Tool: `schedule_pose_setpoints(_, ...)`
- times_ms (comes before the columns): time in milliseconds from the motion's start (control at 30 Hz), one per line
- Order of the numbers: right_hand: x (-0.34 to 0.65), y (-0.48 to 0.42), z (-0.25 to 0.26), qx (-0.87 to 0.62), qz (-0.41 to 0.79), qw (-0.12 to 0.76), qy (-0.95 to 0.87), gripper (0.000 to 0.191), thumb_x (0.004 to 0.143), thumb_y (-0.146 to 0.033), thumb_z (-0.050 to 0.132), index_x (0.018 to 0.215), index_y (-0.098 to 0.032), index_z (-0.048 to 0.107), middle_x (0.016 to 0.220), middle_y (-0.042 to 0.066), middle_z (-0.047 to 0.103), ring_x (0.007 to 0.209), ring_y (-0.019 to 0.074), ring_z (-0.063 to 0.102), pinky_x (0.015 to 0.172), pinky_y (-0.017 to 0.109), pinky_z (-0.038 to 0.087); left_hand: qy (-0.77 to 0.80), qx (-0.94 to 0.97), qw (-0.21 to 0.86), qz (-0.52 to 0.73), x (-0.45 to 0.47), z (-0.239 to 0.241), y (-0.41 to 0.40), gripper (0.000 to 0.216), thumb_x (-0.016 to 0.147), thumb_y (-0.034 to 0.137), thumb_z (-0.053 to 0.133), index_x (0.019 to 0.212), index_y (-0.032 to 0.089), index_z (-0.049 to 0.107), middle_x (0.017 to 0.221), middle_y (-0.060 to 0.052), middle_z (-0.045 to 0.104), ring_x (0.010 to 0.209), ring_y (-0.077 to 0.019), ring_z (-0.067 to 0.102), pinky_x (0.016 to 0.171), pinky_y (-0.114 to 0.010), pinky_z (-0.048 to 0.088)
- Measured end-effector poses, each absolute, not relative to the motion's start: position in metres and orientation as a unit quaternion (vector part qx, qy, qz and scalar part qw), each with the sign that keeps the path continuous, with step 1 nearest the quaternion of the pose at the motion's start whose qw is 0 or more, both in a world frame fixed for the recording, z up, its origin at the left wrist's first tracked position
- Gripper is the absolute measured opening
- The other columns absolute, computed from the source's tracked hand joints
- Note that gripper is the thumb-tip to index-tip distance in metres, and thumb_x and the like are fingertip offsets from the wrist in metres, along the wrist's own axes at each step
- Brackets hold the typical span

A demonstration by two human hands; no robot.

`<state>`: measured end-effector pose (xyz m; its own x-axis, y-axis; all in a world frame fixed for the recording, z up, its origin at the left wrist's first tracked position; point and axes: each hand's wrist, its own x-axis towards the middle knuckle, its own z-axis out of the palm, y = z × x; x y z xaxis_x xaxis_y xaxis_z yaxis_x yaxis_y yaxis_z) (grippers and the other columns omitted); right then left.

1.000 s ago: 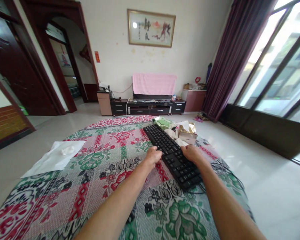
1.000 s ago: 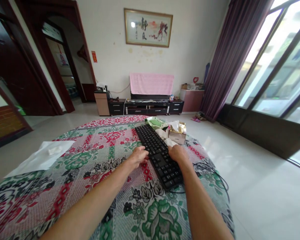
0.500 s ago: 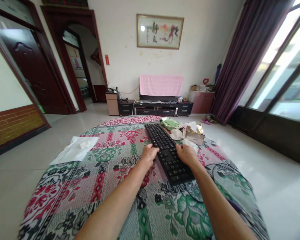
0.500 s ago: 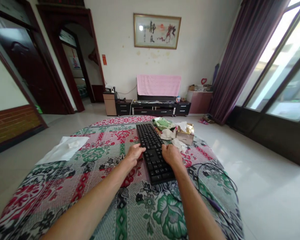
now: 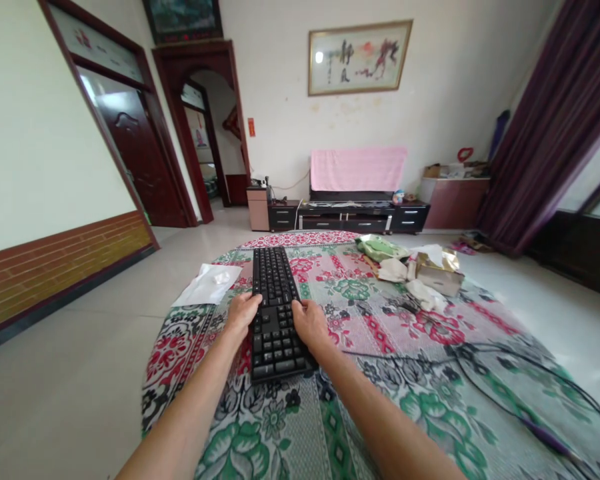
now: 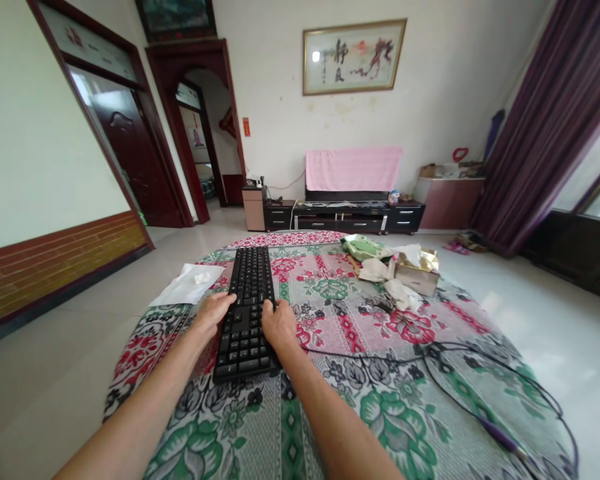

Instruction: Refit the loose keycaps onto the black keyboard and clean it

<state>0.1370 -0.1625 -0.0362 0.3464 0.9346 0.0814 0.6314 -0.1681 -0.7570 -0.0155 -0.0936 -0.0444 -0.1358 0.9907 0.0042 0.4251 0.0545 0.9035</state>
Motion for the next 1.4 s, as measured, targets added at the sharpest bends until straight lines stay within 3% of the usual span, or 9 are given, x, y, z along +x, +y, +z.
schedule_pose_setpoints(267,0.097,-0.172,-0.040,-0.721,0.200,0.350,-0.564,0.043,0.084,-0.040,0.039,0.110,-0.010,0.054,0.104,0.017,0.062,0.101,0.0238,0.057,0.084,0.031,0.041,0.697,0.571,0.264,0.345,-0.052,-0.041,-0.089,0.029,0.070,0.039,0.054,0.076,0.015,0.069,0.081,-0.008,0.071,0.082,-0.0233,0.063,0.065,-0.026,0.043)
schedule_pose_setpoints(467,0.089,-0.177,-0.040,-0.698,0.196,0.355,-0.590,0.040,0.085,-0.040,0.038,0.108,-0.011,0.054,0.103,0.016,0.061,0.101,0.0236,0.056,0.085,0.032,0.041,0.718,0.596,0.216,0.288,-0.065,-0.039,-0.086,0.026,0.071,0.040,0.054,0.076,0.019,0.070,0.079,-0.004,0.071,0.082,-0.0219,0.063,0.064,-0.024,0.043)
schedule_pose_setpoints(833,0.084,-0.176,-0.042,-0.675,0.197,0.323,-0.633,0.037,0.086,-0.037,0.036,0.105,-0.012,0.055,0.101,0.015,0.062,0.098,0.0243,0.058,0.083,0.033,0.041,0.738,0.637,0.111,0.192,-0.084,-0.040,-0.080,0.041,0.078,0.045,0.044,0.095,0.017,0.070,0.096,-0.010,0.069,0.093,-0.0255,0.062,0.075,-0.028,0.043)
schedule_pose_setpoints(1033,0.082,-0.168,-0.042,-0.671,0.193,0.306,-0.647,0.034,0.087,-0.036,0.034,0.097,-0.013,0.057,0.095,0.014,0.064,0.090,0.0228,0.060,0.076,0.031,0.043,0.738,0.647,0.112,0.156,-0.090,-0.038,-0.078,0.046,0.079,0.047,0.041,0.098,0.016,0.069,0.102,-0.013,0.067,0.097,-0.0272,0.060,0.078,-0.030,0.042)
schedule_pose_setpoints(1233,0.085,-0.161,-0.041,-0.663,0.187,0.293,-0.663,0.035,0.087,-0.036,0.033,0.094,-0.014,0.059,0.092,0.013,0.065,0.086,0.0215,0.061,0.072,0.029,0.043,0.738,0.655,0.098,0.129,-0.088,-0.035,-0.076,0.042,0.078,0.047,0.042,0.092,0.018,0.070,0.097,-0.011,0.069,0.093,-0.0277,0.061,0.076,-0.031,0.043)
schedule_pose_setpoints(1400,0.095,-0.157,-0.037,-0.624,0.139,0.271,-0.719,0.033,0.087,-0.030,0.034,0.090,-0.015,0.063,0.092,0.013,0.065,0.091,0.0209,0.059,0.076,0.028,0.041,0.743,0.662,0.056,0.086,-0.084,-0.021,-0.079,0.044,0.078,0.046,0.040,0.083,0.015,0.071,0.094,-0.018,0.068,0.092,-0.0324,0.061,0.075,-0.036,0.044)
